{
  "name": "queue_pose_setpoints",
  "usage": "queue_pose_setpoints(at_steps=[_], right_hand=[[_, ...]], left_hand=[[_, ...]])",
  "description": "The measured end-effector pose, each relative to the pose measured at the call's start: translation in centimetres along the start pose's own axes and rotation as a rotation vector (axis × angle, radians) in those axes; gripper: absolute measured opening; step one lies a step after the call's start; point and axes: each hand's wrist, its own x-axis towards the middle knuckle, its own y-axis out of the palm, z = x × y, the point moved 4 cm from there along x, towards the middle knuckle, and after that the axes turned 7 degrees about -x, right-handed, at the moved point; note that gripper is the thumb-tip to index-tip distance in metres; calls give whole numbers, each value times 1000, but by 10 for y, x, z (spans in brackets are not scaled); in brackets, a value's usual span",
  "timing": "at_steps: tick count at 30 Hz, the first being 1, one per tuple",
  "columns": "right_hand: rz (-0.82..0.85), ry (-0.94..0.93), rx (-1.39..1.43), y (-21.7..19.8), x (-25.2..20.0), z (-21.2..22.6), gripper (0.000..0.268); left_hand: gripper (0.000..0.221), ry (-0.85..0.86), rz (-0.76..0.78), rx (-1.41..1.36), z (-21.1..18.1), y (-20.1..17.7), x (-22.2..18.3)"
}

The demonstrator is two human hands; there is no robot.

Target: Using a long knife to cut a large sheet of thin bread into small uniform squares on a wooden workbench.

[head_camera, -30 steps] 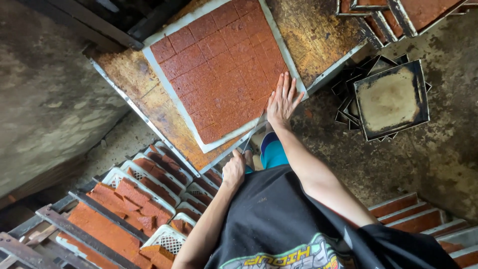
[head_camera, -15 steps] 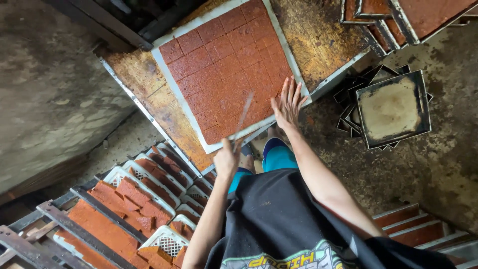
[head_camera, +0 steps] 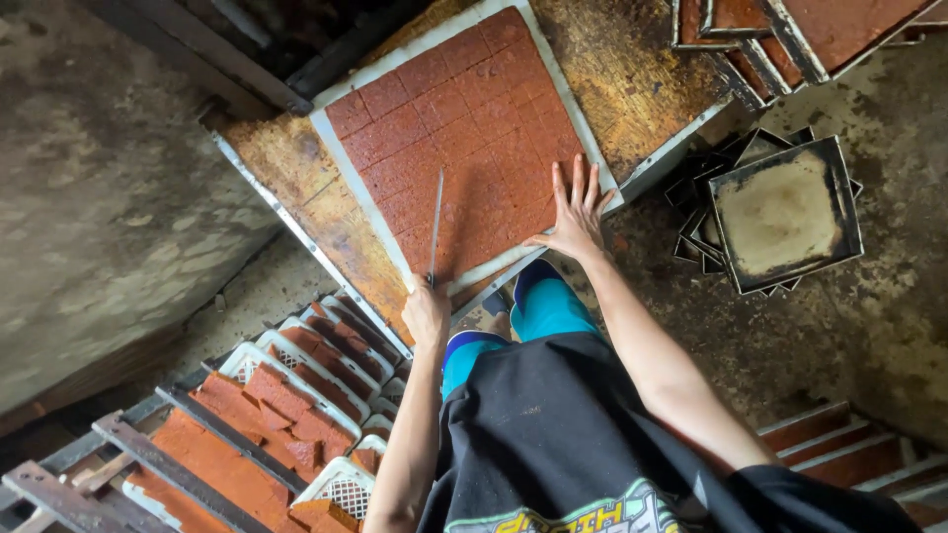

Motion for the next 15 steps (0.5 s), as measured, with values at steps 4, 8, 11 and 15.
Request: queue_pose_setpoints(at_steps=[4, 8, 11, 15], right_hand=[[3, 14, 35, 9, 1, -7, 149], [16, 21, 85, 8, 8, -10, 165], [-36, 56, 90, 4, 10, -15, 140], [-240, 178, 132, -18, 29, -22, 68]], left_hand=[[35, -8, 60, -30, -13, -18, -12], [39, -9, 81, -78, -54, -50, -34], [34, 50, 87, -95, -81, -32, -31], [25, 216, 161, -90, -142, 6, -2]])
